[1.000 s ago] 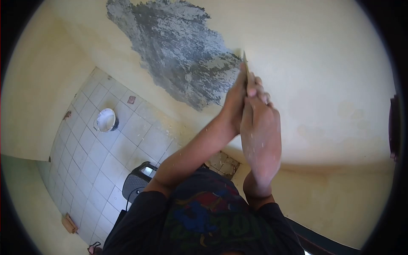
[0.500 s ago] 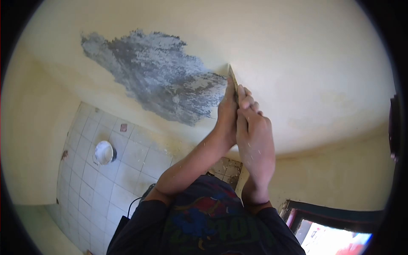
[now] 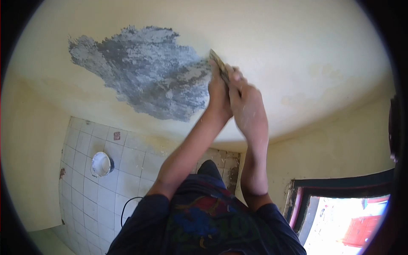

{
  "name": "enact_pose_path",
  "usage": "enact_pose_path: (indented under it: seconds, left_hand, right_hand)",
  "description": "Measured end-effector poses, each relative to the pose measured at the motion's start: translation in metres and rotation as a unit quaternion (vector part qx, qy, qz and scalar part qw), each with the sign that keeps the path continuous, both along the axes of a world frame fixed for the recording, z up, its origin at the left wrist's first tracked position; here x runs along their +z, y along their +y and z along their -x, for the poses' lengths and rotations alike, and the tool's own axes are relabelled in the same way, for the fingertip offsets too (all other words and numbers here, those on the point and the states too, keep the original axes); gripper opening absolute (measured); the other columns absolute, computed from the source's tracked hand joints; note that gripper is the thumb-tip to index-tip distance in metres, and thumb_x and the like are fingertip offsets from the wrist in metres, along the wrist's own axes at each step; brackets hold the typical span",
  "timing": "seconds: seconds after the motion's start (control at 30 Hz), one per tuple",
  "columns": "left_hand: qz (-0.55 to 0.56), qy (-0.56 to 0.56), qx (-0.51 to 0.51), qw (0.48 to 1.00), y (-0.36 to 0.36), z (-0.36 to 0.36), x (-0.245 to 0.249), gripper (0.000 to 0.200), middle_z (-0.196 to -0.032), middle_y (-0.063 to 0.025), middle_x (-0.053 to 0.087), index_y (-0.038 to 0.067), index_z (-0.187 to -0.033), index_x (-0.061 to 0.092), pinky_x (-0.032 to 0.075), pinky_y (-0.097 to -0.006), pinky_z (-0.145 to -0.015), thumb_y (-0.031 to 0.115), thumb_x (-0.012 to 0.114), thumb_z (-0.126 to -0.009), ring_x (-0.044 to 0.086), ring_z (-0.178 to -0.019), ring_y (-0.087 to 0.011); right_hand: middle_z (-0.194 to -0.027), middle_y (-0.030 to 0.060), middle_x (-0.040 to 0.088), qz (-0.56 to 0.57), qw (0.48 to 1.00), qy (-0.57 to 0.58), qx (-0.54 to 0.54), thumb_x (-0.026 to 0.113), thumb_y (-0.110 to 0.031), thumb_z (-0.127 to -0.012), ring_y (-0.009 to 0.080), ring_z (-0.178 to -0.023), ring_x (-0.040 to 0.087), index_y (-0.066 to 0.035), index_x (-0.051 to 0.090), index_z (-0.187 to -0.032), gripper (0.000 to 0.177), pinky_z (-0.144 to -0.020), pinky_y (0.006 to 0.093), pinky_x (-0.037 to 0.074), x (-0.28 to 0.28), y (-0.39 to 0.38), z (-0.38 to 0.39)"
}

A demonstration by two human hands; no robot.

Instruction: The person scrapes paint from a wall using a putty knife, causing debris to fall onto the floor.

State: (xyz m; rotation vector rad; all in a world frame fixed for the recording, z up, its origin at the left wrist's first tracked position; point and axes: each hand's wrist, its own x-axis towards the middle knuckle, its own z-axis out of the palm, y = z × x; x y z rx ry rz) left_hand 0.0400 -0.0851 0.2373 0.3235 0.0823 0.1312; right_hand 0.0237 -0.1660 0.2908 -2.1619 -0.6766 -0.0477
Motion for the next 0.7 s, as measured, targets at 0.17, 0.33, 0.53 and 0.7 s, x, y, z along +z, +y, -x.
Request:
enact_pose_path:
  seconds: [0.17,0.33,0.53,0.7]
  left_hand:
    - [0.001,-0.058,-0.008,0.998,0.003,0.004,0.005,0.041,-0.064,0.0033,0.048,0.014,-0.081,0.048,0.046,-0.0298,-0.068,0.046,0.034,-0.102,0.049,-0.069,-0.0155]
    - [0.019,-0.13,-0.007,0.991,0.013,-0.001,-0.001,0.041,-0.065,0.0033,0.048,0.013,-0.081,0.048,0.046,-0.0293,-0.068,0.046,0.036,-0.102,0.049,-0.069,-0.0155]
    - [0.05,-0.113,-0.007,0.992,0.021,0.005,0.001,0.046,-0.063,-0.0005,0.049,0.011,-0.083,0.049,0.048,-0.0309,-0.066,0.051,0.035,-0.1,0.051,-0.067,-0.0159]
    - [0.009,-0.124,0.025,0.992,0.027,0.003,0.001,0.046,-0.066,-0.0014,0.05,0.009,-0.084,0.049,0.047,-0.0308,-0.066,0.05,0.036,-0.1,0.051,-0.065,-0.0161]
  right_hand:
    - [-0.092,0.0305,0.059,-0.06,0.996,-0.072,0.007,0.045,-0.009,-0.095,0.0342,-0.09,0.067,0.005,0.052,-0.124,0.033,-0.08,0.0367,0.047,-0.006,0.004,0.011]
    - [-0.088,0.032,0.057,-0.058,0.995,-0.082,-0.009,0.045,-0.011,-0.096,0.0345,-0.076,0.06,0.009,0.055,-0.113,0.028,-0.074,0.0371,0.046,-0.007,0.006,0.017]
    - [-0.091,0.0286,0.062,0.086,0.996,0.02,-0.007,0.045,-0.009,-0.095,0.029,-0.079,0.062,0.007,0.057,-0.114,0.028,-0.078,0.0356,0.047,0.01,0.019,0.01]
    - [-0.087,0.0182,0.064,0.003,0.999,0.039,-0.018,0.045,-0.011,-0.096,0.0192,-0.077,0.06,0.01,0.055,-0.114,0.029,-0.072,0.0343,0.047,0.011,0.024,0.02]
